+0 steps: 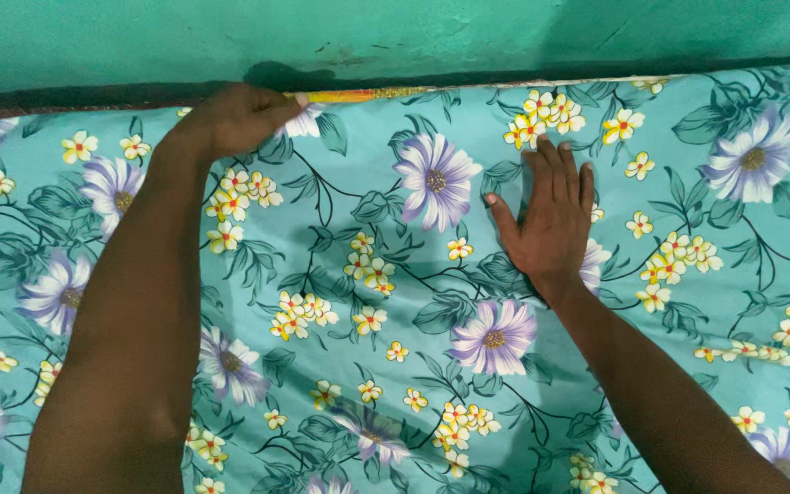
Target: The person spreads a floral-patterned bedsheet over a mattress and tucks the edges into the bed frame.
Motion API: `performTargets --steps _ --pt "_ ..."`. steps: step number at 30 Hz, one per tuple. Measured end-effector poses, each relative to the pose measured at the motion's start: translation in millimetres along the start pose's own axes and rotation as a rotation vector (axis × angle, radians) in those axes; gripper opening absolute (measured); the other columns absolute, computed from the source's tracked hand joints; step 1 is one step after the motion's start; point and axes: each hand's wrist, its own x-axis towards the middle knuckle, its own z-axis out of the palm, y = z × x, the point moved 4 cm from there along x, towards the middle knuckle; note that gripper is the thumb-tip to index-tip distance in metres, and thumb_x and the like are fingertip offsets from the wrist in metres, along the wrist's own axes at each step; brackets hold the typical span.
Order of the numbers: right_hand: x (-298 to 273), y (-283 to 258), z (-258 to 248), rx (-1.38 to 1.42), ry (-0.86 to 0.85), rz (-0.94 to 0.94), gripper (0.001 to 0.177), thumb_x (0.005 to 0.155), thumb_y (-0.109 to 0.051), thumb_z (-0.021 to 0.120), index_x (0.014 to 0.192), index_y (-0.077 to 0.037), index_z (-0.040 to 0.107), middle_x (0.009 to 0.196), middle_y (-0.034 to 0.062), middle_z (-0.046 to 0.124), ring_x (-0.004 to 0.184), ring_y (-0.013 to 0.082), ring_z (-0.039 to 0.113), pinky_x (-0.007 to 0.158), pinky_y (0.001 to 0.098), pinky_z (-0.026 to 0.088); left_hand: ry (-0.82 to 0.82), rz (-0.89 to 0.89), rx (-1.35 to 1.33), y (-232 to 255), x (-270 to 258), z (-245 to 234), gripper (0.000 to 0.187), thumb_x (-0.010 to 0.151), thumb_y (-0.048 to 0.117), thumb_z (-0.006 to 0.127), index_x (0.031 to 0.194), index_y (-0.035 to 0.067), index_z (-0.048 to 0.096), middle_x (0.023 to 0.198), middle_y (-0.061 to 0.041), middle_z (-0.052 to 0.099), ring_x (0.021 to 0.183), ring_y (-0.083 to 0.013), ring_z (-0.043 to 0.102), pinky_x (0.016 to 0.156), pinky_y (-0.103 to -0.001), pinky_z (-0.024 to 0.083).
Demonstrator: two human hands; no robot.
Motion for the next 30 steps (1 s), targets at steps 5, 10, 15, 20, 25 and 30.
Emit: performTargets --steps 5,10,15,20,25,30 --pt "0.2 2.2 0.4 -0.004 -0.017 0.004 0.076 0.100 -0.044 0.069 0.154 0.004 0.043 0.163 0.0181 0.044 0.154 0.0425 0.035 0.126 0.0617 0.019 0.255 -0.012 0.147 6.0 -26.2 -4.8 0.068 0.092 0.070 0.062 0.111 0.006 0.075 0.106 -0.023 0.074 0.103 -0.0399 0.069 0.091 -0.049 0.053" --pt "3.0 -1.2 -0.2 -0.043 -0.091 0.029 0.092 0.094 -0.054 0.071 0.157 0.005 0.039 0.167 0.0223 0.037 0.156 0.0426 0.030 0.126 0.0613 0.015 0.521 -0.210 0.429 25.2 -10.2 29.6 0.071 0.100 0.066 0.060 0.131 0.003 0.064 0.109 -0.028 0.071 0.109 -0.0437 0.064 0.101 -0.056 0.041" --pt "10.1 -7.1 -0.5 -0.122 -0.160 0.028 0.117 0.080 -0.075 0.069 0.158 0.004 0.034 0.166 0.0255 0.030 0.156 0.0424 0.023 0.124 0.0618 0.011 0.763 -0.102 0.368 48.0 -20.0 34.9 0.059 0.097 0.044 0.068 0.135 -0.001 0.059 0.138 -0.022 0.054 0.131 -0.0386 0.047 0.113 -0.065 0.025" --pt "9.7 -5.9 1.9 -0.126 -0.181 0.041 0.121 0.076 -0.077 0.070 0.158 0.005 0.032 0.166 0.0256 0.027 0.155 0.0428 0.020 0.122 0.0625 0.009 0.698 0.306 0.279 144.0 -41.7 96.9 0.050 0.103 0.035 0.062 0.146 0.012 0.054 0.158 -0.020 0.040 0.147 -0.0407 0.034 0.122 -0.061 0.022" --pt "5.6 0.1 5.1 -0.117 -0.141 -0.014 0.094 0.088 -0.052 0.068 0.162 -0.005 0.034 0.171 0.0223 0.025 0.159 0.0412 0.021 0.125 0.0636 0.010 0.571 0.465 0.173 216.2 -68.7 150.1 0.060 0.103 0.048 0.057 0.159 0.031 0.042 0.168 -0.008 0.031 0.155 -0.0327 0.029 0.124 -0.067 0.018" --pt "-0.2 2.1 4.9 -0.125 -0.145 -0.025 0.087 0.092 -0.044 0.066 0.164 -0.008 0.034 0.171 0.0224 0.024 0.158 0.0436 0.020 0.124 0.0658 0.010 0.655 0.358 0.135 219.7 -73.1 157.8 0.060 0.101 0.051 0.058 0.157 0.033 0.043 0.167 -0.007 0.030 0.155 -0.0300 0.029 0.124 -0.070 0.016"
